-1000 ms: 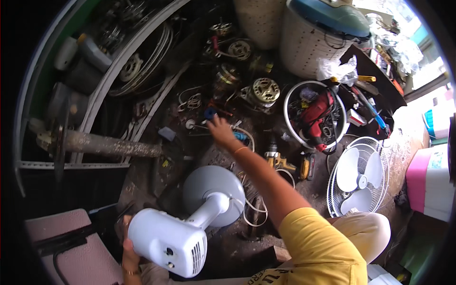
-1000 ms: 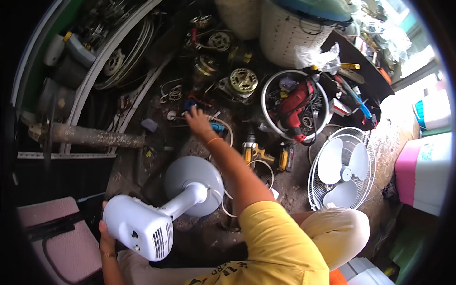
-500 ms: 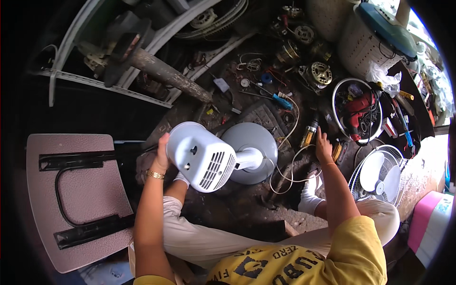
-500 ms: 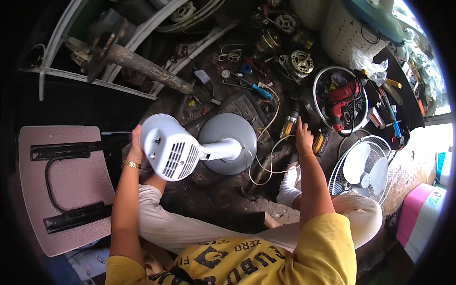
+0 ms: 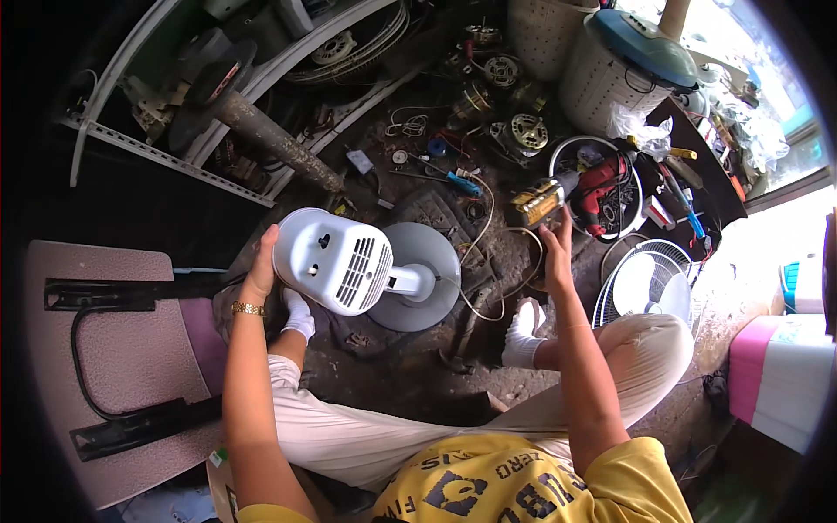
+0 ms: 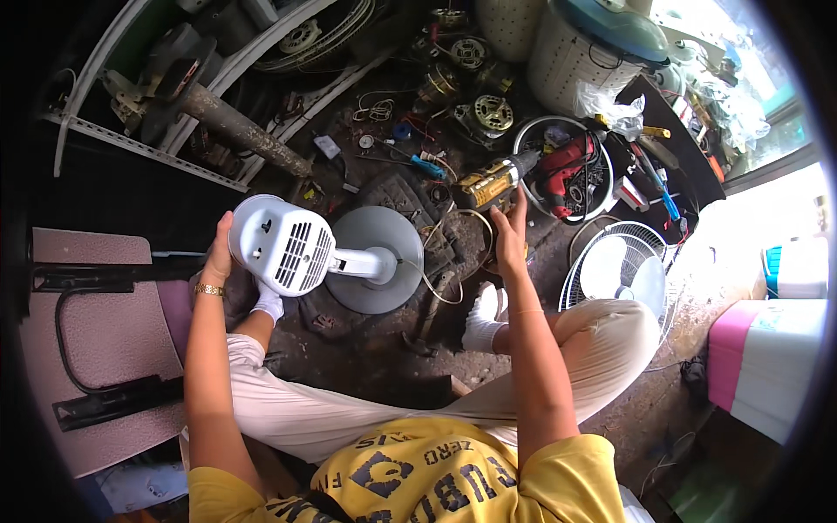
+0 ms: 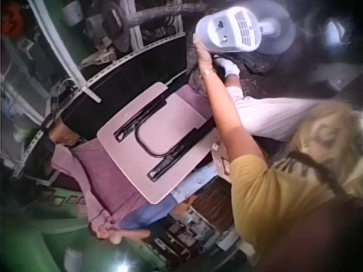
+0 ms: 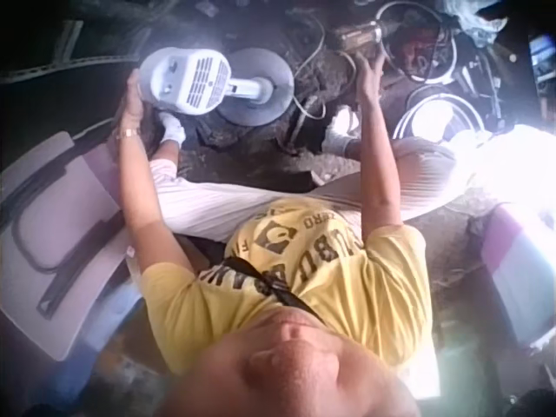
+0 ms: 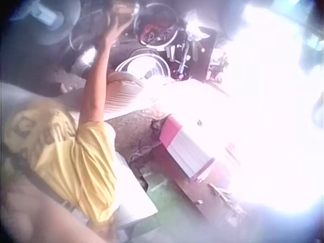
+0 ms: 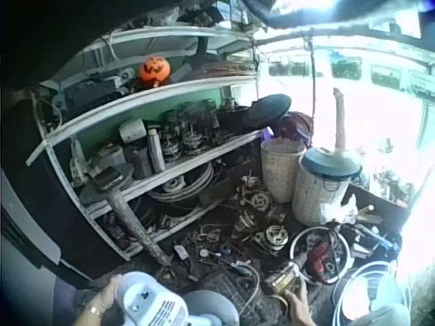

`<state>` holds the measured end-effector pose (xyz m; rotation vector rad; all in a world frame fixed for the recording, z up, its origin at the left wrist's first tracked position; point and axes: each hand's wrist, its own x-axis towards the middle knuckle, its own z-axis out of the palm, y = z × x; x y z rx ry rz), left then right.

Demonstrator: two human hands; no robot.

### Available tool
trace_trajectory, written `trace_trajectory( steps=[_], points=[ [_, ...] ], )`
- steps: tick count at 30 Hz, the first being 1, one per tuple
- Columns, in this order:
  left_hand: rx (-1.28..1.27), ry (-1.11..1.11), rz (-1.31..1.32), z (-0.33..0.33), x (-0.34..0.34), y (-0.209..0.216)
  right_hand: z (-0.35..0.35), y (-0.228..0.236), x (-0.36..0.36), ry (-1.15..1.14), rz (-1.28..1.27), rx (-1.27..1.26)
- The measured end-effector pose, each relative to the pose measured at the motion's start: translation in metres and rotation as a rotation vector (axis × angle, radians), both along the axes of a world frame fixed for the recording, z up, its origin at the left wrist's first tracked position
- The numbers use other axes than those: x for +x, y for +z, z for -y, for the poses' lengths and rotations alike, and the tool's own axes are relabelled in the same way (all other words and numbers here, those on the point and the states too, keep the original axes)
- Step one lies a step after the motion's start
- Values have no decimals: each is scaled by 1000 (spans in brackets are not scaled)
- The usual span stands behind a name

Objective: The person disassembles an electric fan by unscrewing and removing the plastic casings with a screwdriver and a power drill, detaching the motor assembly from the stand, and cutting the wires with scissors.

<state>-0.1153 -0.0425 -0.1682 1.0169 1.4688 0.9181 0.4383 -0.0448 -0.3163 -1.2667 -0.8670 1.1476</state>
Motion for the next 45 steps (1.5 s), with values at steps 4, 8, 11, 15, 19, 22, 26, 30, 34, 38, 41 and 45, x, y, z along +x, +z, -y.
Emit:
trace_trajectory(
  steps=[4,8,11,15,19,22,26,30,34,38,41,45],
  points=[
    [31,-50,-65,-4,14,4,10,66,-4,-67,155,342],
    [186,-94,-229,-3,17,20,-2,101,20,-264,670,429],
    [256,-183,-258,5,46,53,1,126,25,-422,620,645],
    [904,-24,-932,28,102,100,47,158,63,-254,923,458],
    [800,-325,-1156,77,171,129,105,152,19,-145,379,264],
    [739,-242,-1294,86,196,114,133,149,-16,23,160,200],
    [702,-82,-1151,85,203,93,149,148,-48,280,-99,94],
    [676,18,-1154,81,215,88,158,158,-50,501,-195,-26],
    [679,77,-1123,78,216,86,160,160,-51,539,-261,-143],
    [673,85,-1121,76,219,83,160,155,-54,516,-282,-164],
    [675,93,-1132,76,219,80,157,158,-55,528,-272,-164],
    [681,105,-1134,75,223,79,160,155,-57,503,-229,-176]
  ],
)
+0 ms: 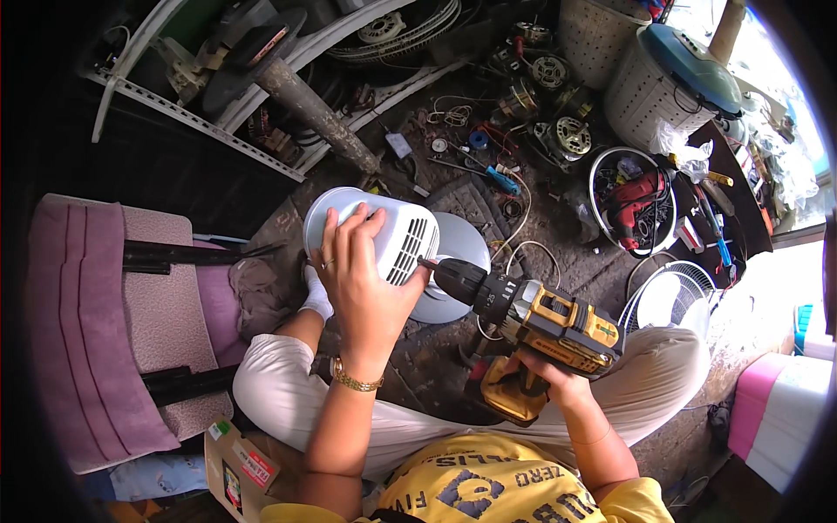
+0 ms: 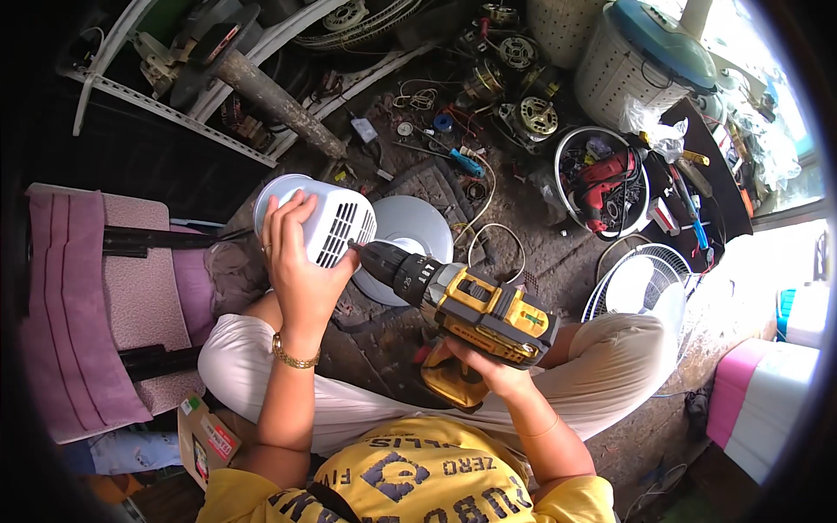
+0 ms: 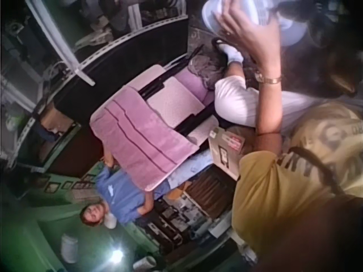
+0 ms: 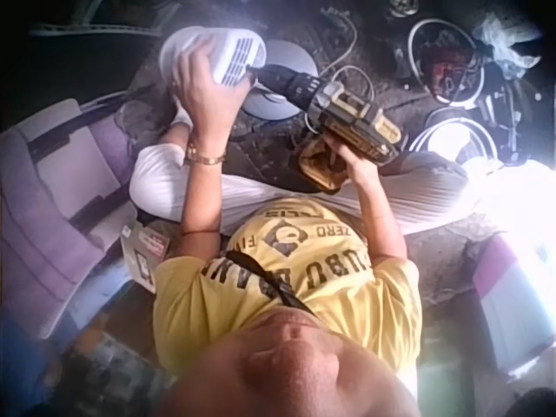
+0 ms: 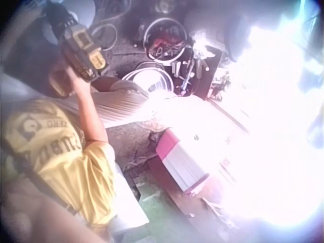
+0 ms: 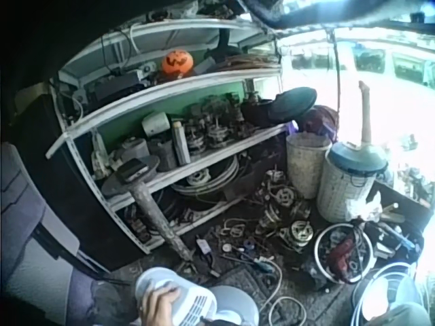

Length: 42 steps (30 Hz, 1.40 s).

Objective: The person disassembles an electric fan by unscrewing and removing the plastic casings with a screwdriver and a power drill, detaching the motor assembly from the stand, and cutting the wires with scissors.

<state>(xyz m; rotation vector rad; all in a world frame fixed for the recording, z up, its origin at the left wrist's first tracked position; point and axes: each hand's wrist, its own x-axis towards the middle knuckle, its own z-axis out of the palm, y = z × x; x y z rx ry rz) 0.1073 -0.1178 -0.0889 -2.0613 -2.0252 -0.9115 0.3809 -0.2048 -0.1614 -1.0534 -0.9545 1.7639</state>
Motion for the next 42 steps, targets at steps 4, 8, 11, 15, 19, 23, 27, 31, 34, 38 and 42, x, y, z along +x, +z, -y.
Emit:
trace_trajectory(
  steps=[4,8,11,15,19,23,27,31,34,38,42],
  points=[
    [32,-5,-4,-2,-1,-6,5,-11,-2,-63,51,28],
    [44,-7,3,-5,-3,-9,0,-1,-3,-47,93,62],
    [46,-3,-8,-6,0,-9,-3,5,-3,-51,57,56],
    [48,8,-22,-3,0,-13,-15,27,-1,1,-9,-14],
    [46,-4,-18,0,-3,-14,-38,55,7,169,11,-88],
    [65,1,-8,-5,-1,-16,-42,59,5,149,-44,-131],
    [38,-13,-34,1,-1,-14,-33,59,2,96,16,-187],
    [48,-6,6,2,2,-12,-27,52,2,82,-86,-171],
    [-10,-39,-38,3,4,-4,-24,47,5,80,-151,-174],
    [-53,-66,-53,3,1,2,-23,40,8,57,-194,-243],
    [-112,-175,-201,-4,-20,24,-34,24,28,-53,-310,-191]
  ],
)
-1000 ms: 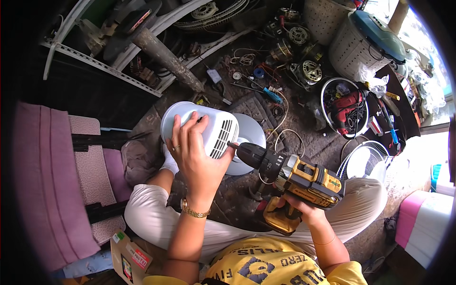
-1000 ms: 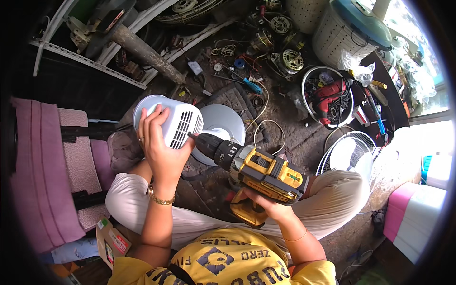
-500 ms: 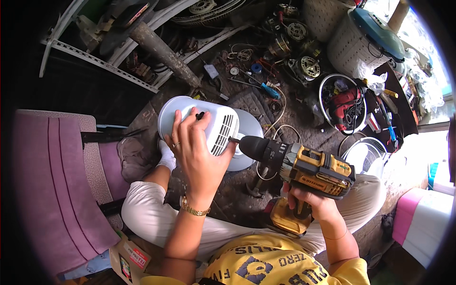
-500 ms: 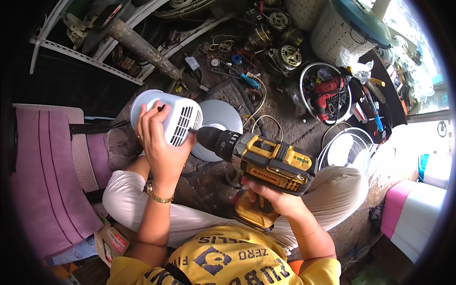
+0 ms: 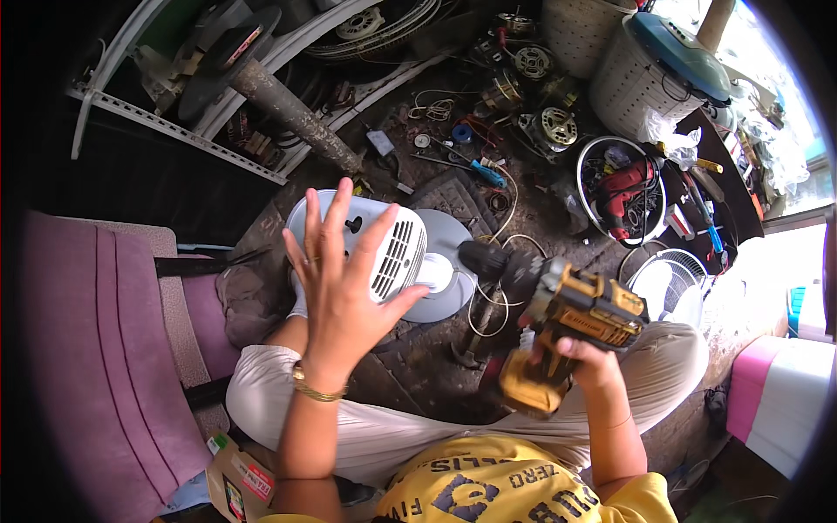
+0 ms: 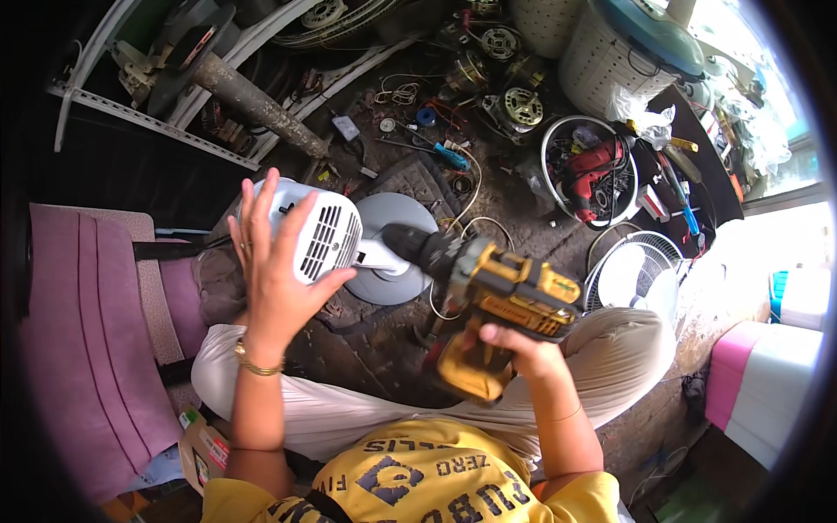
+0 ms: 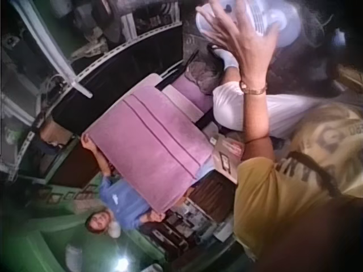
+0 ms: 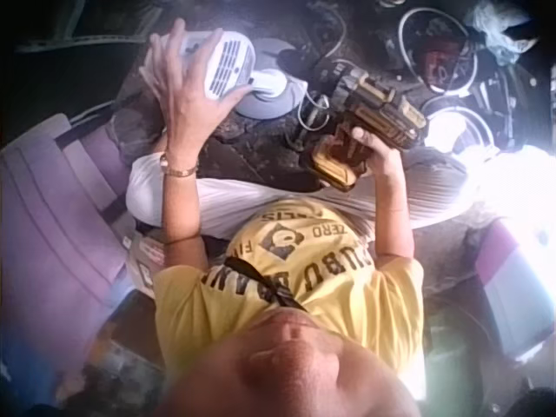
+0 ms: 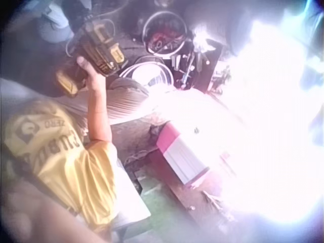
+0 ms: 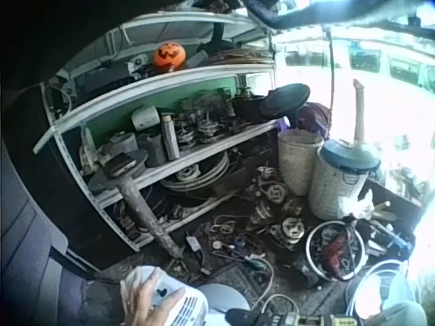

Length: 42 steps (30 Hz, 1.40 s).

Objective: The person disassembles an electric fan by unscrewing and removing the plastic casings with a screwdriver and a power drill, detaching the motor assembly from the stand, and cutting the wires with scissors.

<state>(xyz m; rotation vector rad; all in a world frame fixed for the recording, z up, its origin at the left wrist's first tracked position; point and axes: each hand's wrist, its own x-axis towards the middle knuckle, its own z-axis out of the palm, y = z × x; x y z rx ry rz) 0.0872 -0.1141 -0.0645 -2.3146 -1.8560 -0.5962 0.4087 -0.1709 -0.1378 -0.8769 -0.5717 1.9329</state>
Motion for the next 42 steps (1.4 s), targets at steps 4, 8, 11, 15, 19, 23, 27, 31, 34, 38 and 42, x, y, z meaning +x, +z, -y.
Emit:
trace_trajectory(
  steps=[4,8,11,15,19,23,27,31,34,38,42],
  points=[
    [-74,-169,307,-22,-65,9,-52,-42,27,-54,526,420],
    [-213,-67,659,-36,-135,-21,-108,-148,-30,-16,1400,461],
    [-334,-52,1050,-51,-128,-63,-124,-253,-8,87,1867,419],
    [-424,-59,1234,-53,-130,-62,-125,-314,4,22,1999,459],
    [-426,-43,1350,-51,-136,-60,-130,-339,6,6,2015,389],
    [-421,-30,1464,-59,-128,-71,-142,-337,32,173,1971,232],
    [-408,-18,1449,-57,-133,-71,-173,-260,-41,-247,1222,421],
    [-379,8,1449,-50,-141,-68,-138,-52,-164,-86,490,950],
    [-367,-30,1425,-63,-125,-72,-105,-28,-203,-220,761,1237],
    [-349,-69,1486,-57,-140,-82,-105,19,-210,-155,913,1143],
    [-297,-54,1418,-55,-142,-80,-108,19,-151,-274,784,1275]
  ],
)
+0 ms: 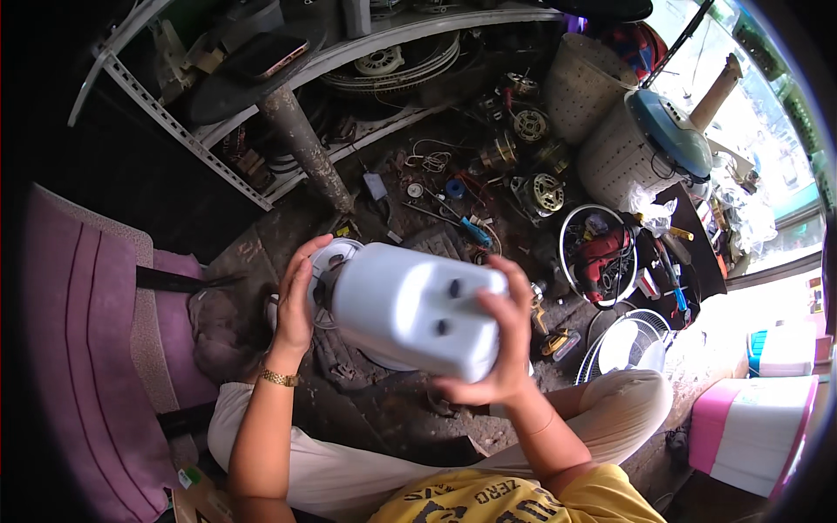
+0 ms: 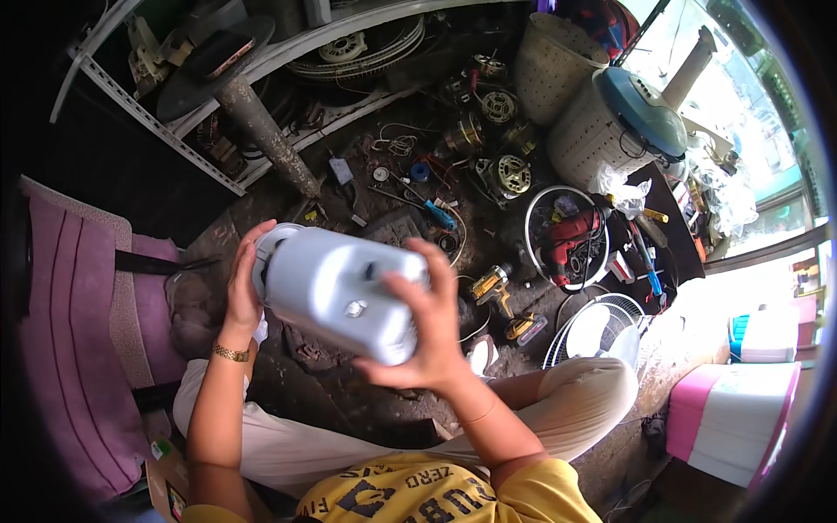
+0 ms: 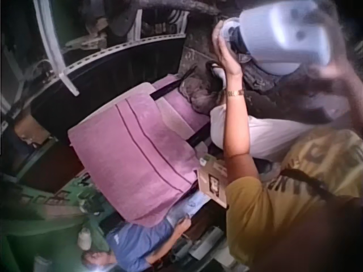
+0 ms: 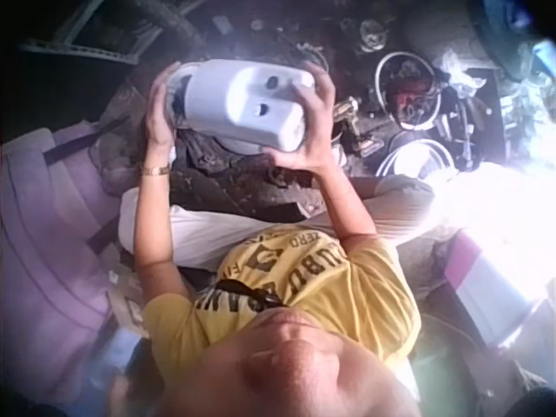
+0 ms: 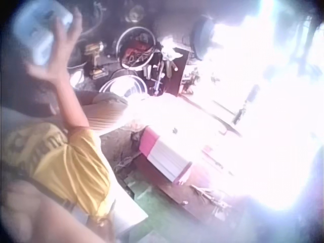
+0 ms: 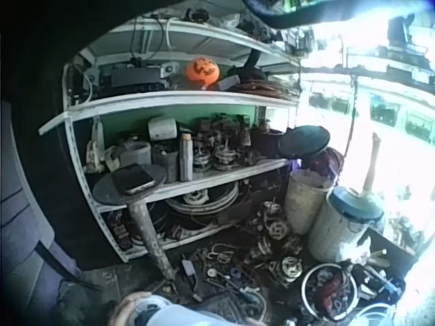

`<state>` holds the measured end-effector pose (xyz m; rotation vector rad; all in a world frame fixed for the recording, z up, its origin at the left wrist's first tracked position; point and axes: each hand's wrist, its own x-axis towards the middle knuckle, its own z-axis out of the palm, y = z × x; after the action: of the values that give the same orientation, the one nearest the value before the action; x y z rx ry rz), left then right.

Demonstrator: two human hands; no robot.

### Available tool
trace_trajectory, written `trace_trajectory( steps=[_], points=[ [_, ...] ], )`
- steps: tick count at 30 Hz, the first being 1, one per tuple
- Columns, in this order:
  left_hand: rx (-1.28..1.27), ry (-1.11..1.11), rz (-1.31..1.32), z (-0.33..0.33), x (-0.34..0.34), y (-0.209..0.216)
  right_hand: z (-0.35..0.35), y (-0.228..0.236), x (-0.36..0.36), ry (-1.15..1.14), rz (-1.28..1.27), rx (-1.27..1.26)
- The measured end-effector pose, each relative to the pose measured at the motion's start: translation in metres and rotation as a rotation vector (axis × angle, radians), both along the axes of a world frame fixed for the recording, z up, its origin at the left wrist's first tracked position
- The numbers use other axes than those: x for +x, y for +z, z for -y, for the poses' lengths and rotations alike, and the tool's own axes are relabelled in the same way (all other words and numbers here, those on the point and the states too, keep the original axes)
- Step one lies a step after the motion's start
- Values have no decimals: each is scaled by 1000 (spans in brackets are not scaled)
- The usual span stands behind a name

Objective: The person disassembles an electric fan by unscrewing and removing the plastic casings with a screwdriver and a power drill, detaching the motor assembly from the stand, and cutting the wires with scissors.

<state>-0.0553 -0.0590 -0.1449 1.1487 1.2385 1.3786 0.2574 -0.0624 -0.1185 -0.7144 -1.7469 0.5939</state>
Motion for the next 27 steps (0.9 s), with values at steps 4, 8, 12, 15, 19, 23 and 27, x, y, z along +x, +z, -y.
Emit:
trace_trajectory(
  steps=[4,8,12,15,19,23,27],
  points=[
    [243,190,-629,3,5,25,-38,-69,53,-1,-690,-510],
    [591,90,-1178,-18,48,113,-69,-110,92,60,-1191,-839],
    [237,-331,-836,-79,112,135,-81,-102,37,170,-1148,-973],
    [117,-380,-1004,-129,114,130,-109,-79,-9,226,-1213,-1079],
    [203,-349,-1097,-178,105,114,-190,-142,-9,173,-1325,-1321],
    [103,-346,-1131,-212,68,73,-230,-189,-28,380,-1283,-1381],
    [-48,-363,-1142,-234,49,48,-248,-197,-76,477,-1032,-1363]
  ],
)
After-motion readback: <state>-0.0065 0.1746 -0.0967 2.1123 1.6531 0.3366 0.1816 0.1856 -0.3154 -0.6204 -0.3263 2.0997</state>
